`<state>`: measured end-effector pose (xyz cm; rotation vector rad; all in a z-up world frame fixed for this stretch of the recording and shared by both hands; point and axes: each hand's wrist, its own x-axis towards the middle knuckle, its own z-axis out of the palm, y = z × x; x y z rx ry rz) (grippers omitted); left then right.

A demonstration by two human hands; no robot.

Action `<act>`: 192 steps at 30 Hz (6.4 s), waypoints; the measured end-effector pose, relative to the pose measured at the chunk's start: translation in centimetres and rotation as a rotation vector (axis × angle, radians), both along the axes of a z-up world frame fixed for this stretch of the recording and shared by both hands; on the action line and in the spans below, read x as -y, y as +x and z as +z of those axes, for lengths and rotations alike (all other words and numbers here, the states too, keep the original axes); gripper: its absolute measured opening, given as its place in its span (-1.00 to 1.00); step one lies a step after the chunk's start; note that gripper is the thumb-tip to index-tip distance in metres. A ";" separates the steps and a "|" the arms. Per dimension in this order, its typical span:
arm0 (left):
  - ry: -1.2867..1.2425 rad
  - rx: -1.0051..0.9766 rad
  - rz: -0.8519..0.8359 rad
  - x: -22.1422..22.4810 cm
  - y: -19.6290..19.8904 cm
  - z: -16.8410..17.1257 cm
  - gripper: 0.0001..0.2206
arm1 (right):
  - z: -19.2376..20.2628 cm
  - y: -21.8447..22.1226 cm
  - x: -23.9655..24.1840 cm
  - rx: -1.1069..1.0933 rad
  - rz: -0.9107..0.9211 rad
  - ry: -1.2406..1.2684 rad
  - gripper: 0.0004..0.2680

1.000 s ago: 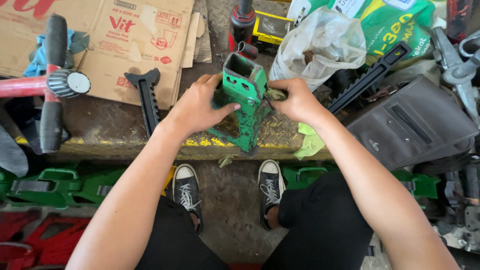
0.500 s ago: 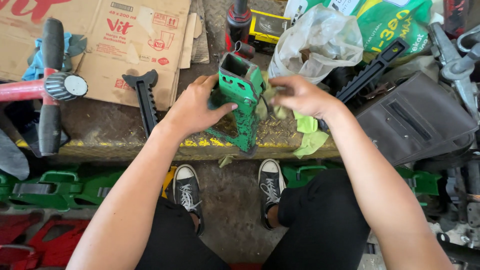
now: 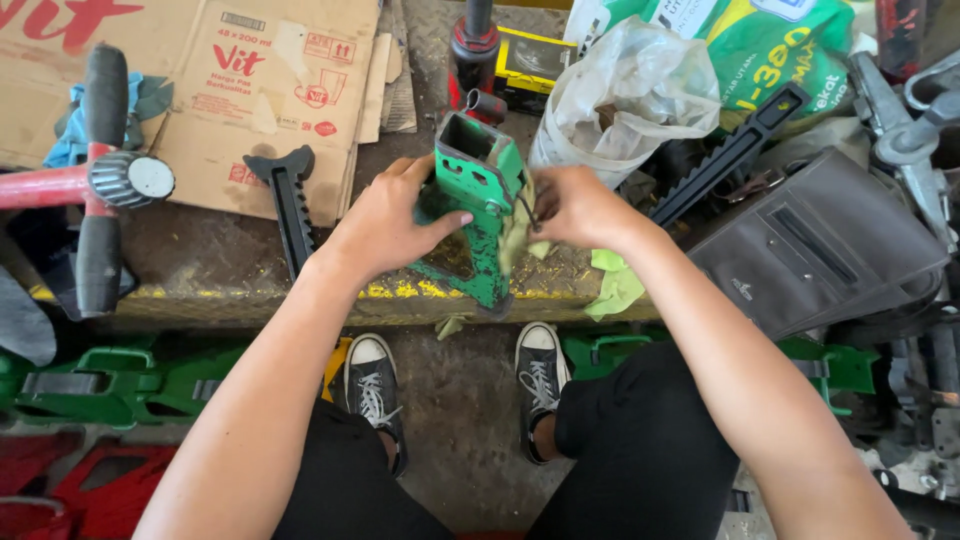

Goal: Cleaning various components of a mechanical car jack with a cloth.

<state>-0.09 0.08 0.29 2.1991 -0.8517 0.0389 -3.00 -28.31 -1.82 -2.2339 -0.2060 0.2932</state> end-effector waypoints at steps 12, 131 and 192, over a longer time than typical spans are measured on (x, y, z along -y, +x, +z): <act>0.037 -0.120 0.012 0.2 -0.1 1.2 -0.34 | -5.9 -0.1 0.9 -0.250 -0.159 0.315 -0.88; 0.614 -0.211 0.280 -4.0 3.4 -12.4 -0.83 | 5.2 -4.1 -5.2 0.830 0.104 -0.222 -0.49; -0.814 -0.754 0.401 5.7 8.0 -5.1 -0.70 | -2.6 6.8 -4.2 0.002 -0.192 0.963 -0.81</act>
